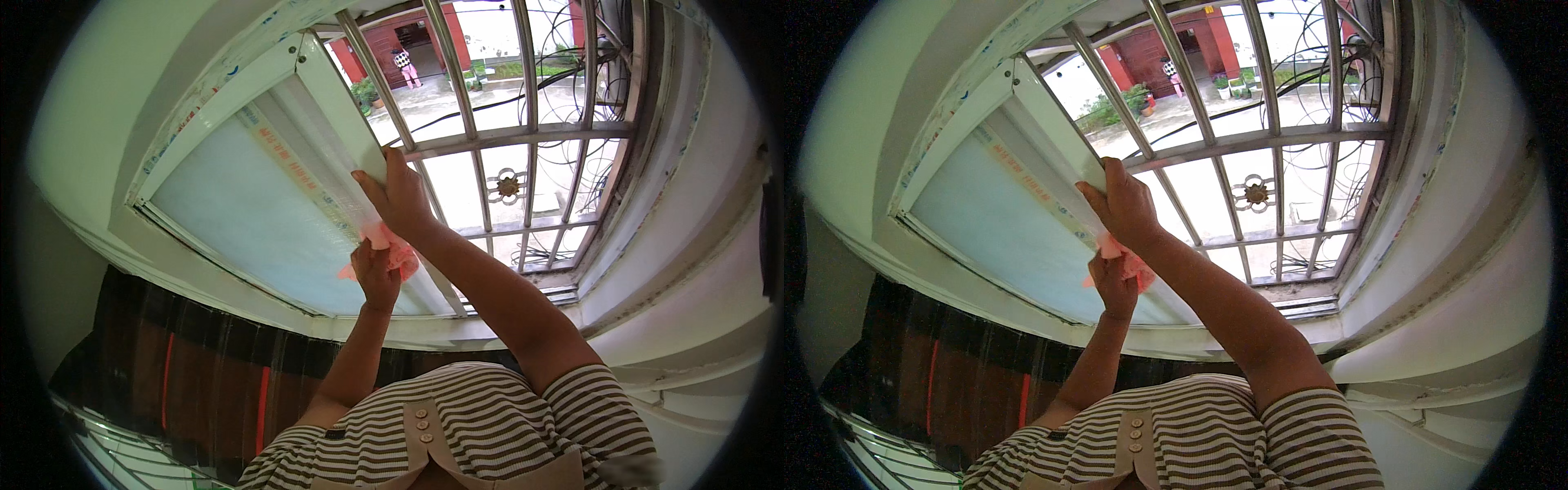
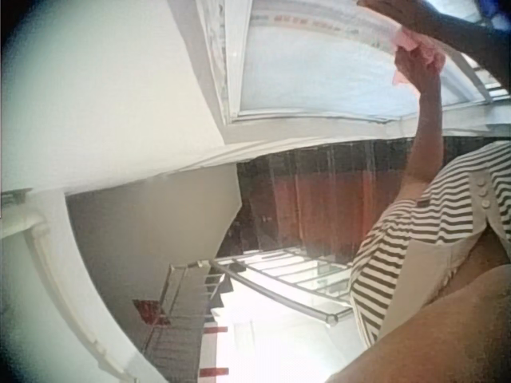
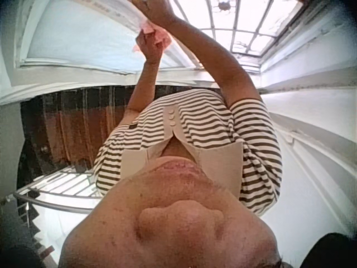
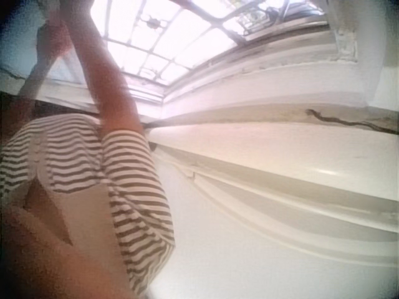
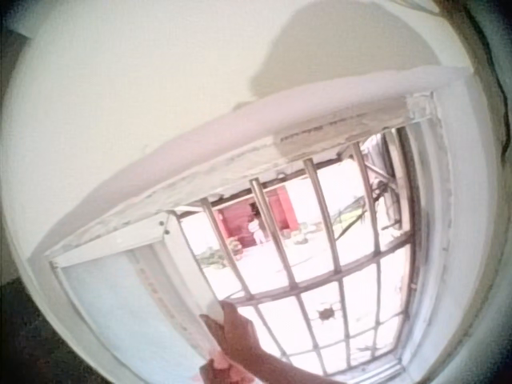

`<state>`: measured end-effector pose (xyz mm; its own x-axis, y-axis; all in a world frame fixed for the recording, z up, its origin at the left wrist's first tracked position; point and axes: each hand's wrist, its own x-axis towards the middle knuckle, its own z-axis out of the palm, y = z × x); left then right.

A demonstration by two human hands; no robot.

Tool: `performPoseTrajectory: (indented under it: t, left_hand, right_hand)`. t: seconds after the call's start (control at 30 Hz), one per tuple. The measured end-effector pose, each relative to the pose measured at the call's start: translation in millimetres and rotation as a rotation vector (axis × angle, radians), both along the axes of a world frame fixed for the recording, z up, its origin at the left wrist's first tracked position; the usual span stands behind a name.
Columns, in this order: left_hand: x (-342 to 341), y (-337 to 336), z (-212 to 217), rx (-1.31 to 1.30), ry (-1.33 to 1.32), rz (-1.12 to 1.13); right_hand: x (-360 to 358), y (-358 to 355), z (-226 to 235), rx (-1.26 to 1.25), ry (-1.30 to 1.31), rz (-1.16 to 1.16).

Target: The person wipes the interior surface of a window with a pink cloth. They repeatedly rub the glass and frame, moving the cloth across different sections of the window.

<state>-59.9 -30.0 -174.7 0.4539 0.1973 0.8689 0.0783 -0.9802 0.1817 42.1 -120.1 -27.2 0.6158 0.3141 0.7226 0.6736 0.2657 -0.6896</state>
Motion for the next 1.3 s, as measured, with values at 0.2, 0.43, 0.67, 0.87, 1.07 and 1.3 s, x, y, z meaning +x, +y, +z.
performPoseTrajectory:
  t: [0.2,0.43,0.67,0.87,1.07,1.3]
  left_hand:
    - [-26,26,6,0.149,0.257,-0.054]
    - [-18,47,113,-0.222,-0.012,-0.116]
    - [10,37,218,0.131,-0.419,0.098]
    - [27,17,246,0.092,-0.450,0.067]
    - [38,11,218,0.338,-0.432,0.130]
    - [31,4,178,0.259,-0.324,0.103]
  right_hand:
    - [2,4,-4,0.057,-0.032,-0.037]
    - [-2,3,-1,0.057,-0.031,-0.073]
    - [0,-1,-1,0.054,0.014,-0.021]
    - [-2,0,0,0.035,0.005,-0.040]
    - [-3,-3,2,0.015,-0.004,-0.031]
    - [3,-2,-5,0.062,-0.068,0.012]
